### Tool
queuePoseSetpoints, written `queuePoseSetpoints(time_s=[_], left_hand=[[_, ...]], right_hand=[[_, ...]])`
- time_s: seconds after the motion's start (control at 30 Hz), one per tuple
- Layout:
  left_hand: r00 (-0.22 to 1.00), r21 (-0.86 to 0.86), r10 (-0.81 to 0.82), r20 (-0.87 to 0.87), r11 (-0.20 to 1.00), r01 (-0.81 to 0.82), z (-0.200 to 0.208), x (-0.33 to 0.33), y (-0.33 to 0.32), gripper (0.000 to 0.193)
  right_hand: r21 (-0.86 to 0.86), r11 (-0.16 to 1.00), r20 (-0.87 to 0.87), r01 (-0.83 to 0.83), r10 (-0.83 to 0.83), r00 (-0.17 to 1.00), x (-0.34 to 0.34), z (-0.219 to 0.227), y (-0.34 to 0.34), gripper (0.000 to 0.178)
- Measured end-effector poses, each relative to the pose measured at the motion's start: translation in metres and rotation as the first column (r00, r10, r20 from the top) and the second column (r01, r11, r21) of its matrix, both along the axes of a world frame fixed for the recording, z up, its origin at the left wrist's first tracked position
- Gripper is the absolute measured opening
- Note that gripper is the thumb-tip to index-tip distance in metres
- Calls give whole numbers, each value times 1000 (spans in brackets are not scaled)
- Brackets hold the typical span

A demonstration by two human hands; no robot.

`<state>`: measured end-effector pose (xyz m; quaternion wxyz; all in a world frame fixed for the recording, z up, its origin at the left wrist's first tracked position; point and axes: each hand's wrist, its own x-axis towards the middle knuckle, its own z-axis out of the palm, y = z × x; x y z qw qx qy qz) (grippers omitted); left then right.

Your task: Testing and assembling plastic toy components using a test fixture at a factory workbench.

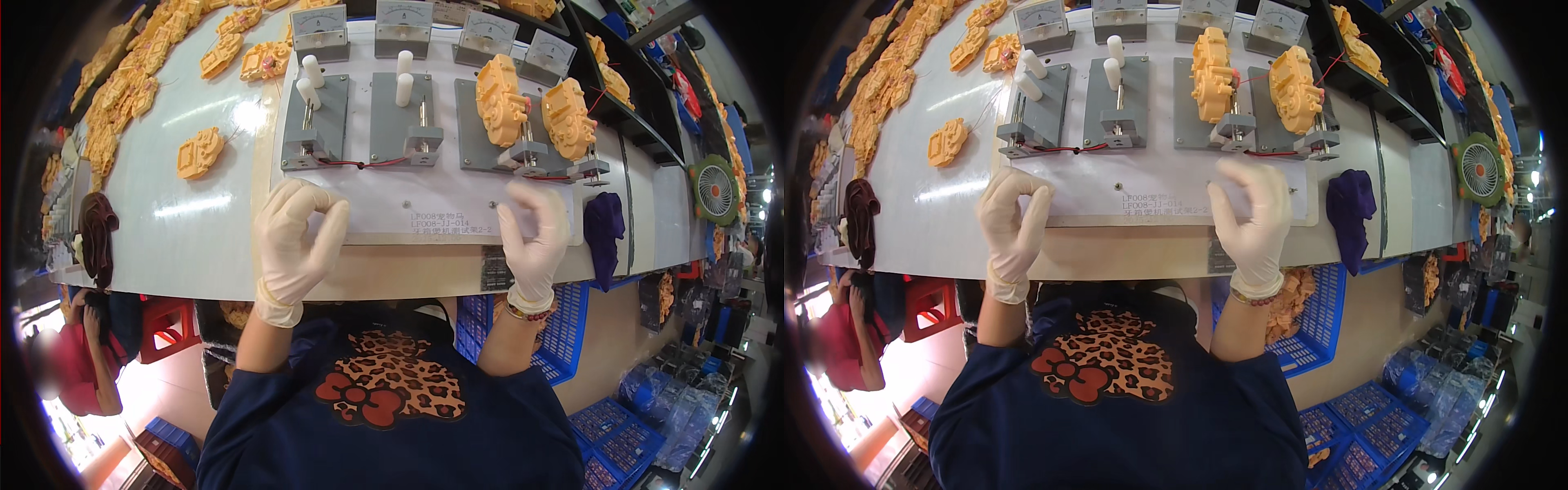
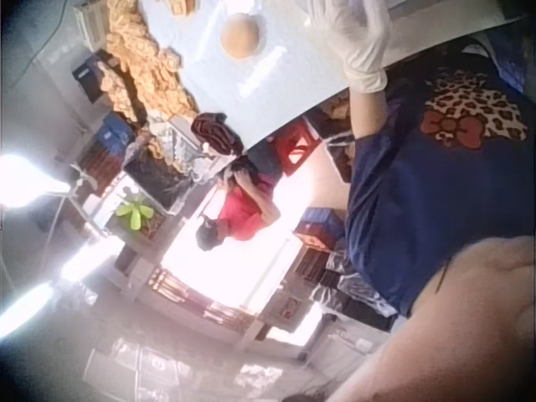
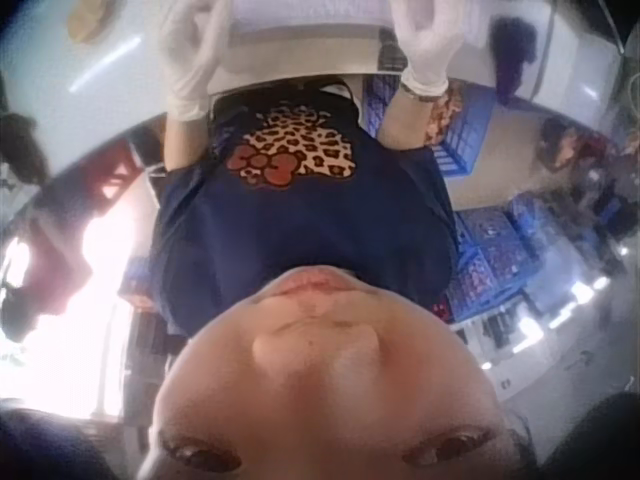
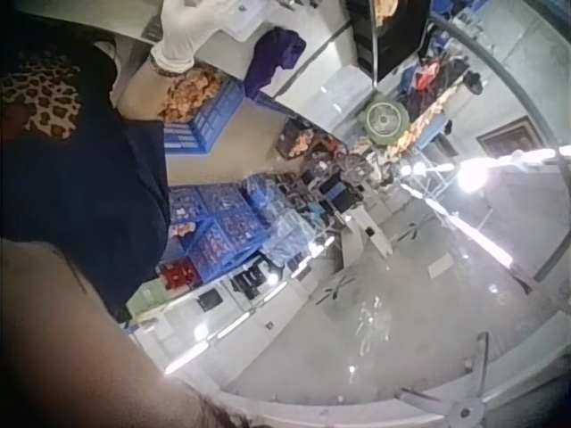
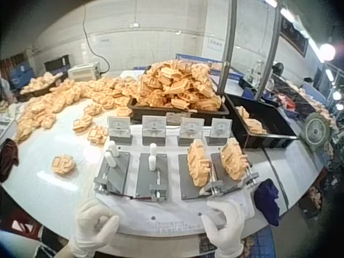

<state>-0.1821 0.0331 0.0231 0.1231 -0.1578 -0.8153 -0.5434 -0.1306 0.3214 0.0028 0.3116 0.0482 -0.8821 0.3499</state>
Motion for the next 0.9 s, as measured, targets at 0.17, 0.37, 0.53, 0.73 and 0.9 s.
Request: queuePoseSetpoints(time_s=[0.17, 0.37, 0.53, 0.73, 0.9], left_hand=[[838, -320, -308, -450, 932, 171, 85, -27, 29, 18], [815, -495, -567, 123, 677, 545, 103, -104, 121, 45], [765, -750, -633, 116, 449, 485, 96, -120, 156, 41], [845, -402, -532, -57, 787, 469, 157, -95, 125, 27], [850, -278, -460, 256, 808, 520, 203, -85, 54, 36]], right_hand=[[-372, 928, 13, -15, 22, 1000, -8, 18, -12, 62], [-268, 954, -96, -132, 110, 989, -15, 3, -10, 49], [-256, 957, -117, -136, 109, 987, -8, 8, -9, 45], [-260, 948, -113, -182, 157, 981, -4, 10, -12, 46], [-174, 981, -1, -88, 89, 996, -11, 13, -13, 62]])
